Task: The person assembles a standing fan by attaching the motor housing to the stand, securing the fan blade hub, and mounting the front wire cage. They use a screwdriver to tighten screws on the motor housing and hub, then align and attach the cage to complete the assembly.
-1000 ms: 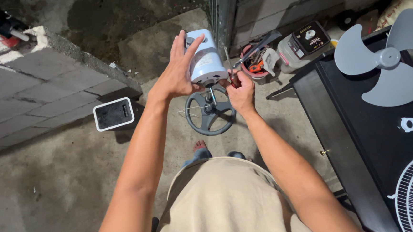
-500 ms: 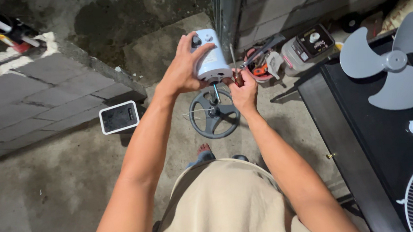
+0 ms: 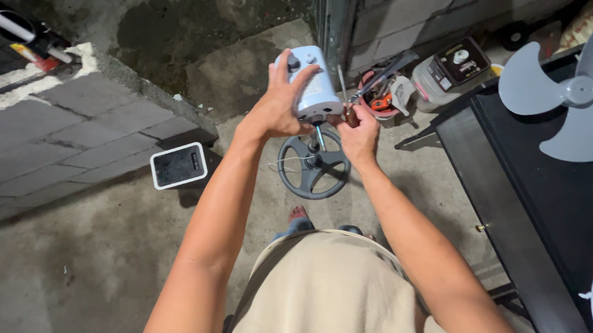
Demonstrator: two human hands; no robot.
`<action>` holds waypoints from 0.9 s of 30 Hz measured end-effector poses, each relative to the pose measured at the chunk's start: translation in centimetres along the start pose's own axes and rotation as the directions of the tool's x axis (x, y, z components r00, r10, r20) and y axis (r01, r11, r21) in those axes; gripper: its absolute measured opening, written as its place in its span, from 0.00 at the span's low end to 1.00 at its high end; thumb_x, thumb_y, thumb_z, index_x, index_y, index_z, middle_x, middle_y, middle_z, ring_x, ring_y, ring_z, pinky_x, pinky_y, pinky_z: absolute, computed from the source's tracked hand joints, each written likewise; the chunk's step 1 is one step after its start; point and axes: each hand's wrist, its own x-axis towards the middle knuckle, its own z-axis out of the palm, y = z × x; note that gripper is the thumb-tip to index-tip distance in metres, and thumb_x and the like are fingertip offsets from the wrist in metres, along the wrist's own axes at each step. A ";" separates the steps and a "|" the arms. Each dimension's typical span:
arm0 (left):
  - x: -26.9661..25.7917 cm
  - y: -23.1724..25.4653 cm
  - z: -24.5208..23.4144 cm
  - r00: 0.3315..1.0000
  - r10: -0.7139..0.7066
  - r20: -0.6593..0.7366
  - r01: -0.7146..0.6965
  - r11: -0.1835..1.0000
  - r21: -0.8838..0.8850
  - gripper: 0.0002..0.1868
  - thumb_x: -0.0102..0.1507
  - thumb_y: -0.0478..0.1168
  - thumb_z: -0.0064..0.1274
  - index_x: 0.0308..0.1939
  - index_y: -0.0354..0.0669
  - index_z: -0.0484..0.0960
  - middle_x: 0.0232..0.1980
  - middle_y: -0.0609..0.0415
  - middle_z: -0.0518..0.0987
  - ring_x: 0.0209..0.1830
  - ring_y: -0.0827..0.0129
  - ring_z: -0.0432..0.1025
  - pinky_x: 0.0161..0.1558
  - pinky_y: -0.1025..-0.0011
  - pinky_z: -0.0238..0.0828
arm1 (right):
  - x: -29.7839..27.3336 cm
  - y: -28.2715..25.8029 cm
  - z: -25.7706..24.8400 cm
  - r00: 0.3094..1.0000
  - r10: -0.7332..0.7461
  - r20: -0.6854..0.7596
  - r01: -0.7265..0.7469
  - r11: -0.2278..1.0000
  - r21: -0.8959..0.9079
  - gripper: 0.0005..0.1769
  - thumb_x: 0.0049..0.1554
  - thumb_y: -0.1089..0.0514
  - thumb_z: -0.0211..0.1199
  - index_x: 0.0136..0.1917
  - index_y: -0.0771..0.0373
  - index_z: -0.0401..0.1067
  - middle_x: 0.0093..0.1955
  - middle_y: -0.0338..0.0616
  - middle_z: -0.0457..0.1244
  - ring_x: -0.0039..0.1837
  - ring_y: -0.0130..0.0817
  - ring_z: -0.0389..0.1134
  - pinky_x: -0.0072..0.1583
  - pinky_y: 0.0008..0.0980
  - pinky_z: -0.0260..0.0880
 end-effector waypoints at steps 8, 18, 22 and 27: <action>-0.2 -0.8 0.4 0.994 0.044 -0.101 -0.052 0.995 -0.083 0.59 0.39 0.56 0.82 0.72 0.59 0.69 0.79 0.25 0.43 0.76 0.23 0.47 0.73 0.43 0.55 | 0.2 -0.1 0.1 0.997 -0.072 0.005 0.072 0.997 -0.026 0.12 0.51 0.64 0.76 0.46 0.66 0.77 0.36 0.29 0.64 0.40 0.17 0.61 0.43 0.24 0.63; -0.3 0.0 0.1 0.993 0.022 -0.114 -0.034 0.994 -0.107 0.60 0.37 0.53 0.84 0.71 0.59 0.71 0.80 0.28 0.45 0.77 0.26 0.48 0.72 0.45 0.57 | 0.3 0.2 0.3 1.000 0.012 0.021 -0.013 0.997 0.071 0.09 0.52 0.67 0.73 0.47 0.67 0.77 0.39 0.30 0.68 0.41 0.16 0.64 0.45 0.22 0.66; -0.2 1.0 -0.6 0.998 -0.030 -0.050 0.023 0.992 -0.125 0.67 0.26 0.50 0.86 0.69 0.59 0.69 0.79 0.29 0.42 0.76 0.26 0.45 0.72 0.45 0.56 | 0.2 0.0 0.2 1.000 0.025 0.010 -0.025 0.996 0.090 0.10 0.52 0.69 0.74 0.47 0.68 0.77 0.40 0.33 0.69 0.42 0.16 0.65 0.45 0.23 0.67; -0.5 1.2 -0.7 0.999 -0.019 -0.030 0.015 0.994 -0.112 0.68 0.28 0.40 0.84 0.71 0.62 0.66 0.79 0.29 0.38 0.77 0.24 0.42 0.71 0.45 0.57 | 0.3 0.5 0.2 0.995 0.088 0.047 -0.097 0.968 0.233 0.09 0.53 0.68 0.72 0.48 0.67 0.77 0.42 0.33 0.70 0.43 0.17 0.67 0.47 0.21 0.68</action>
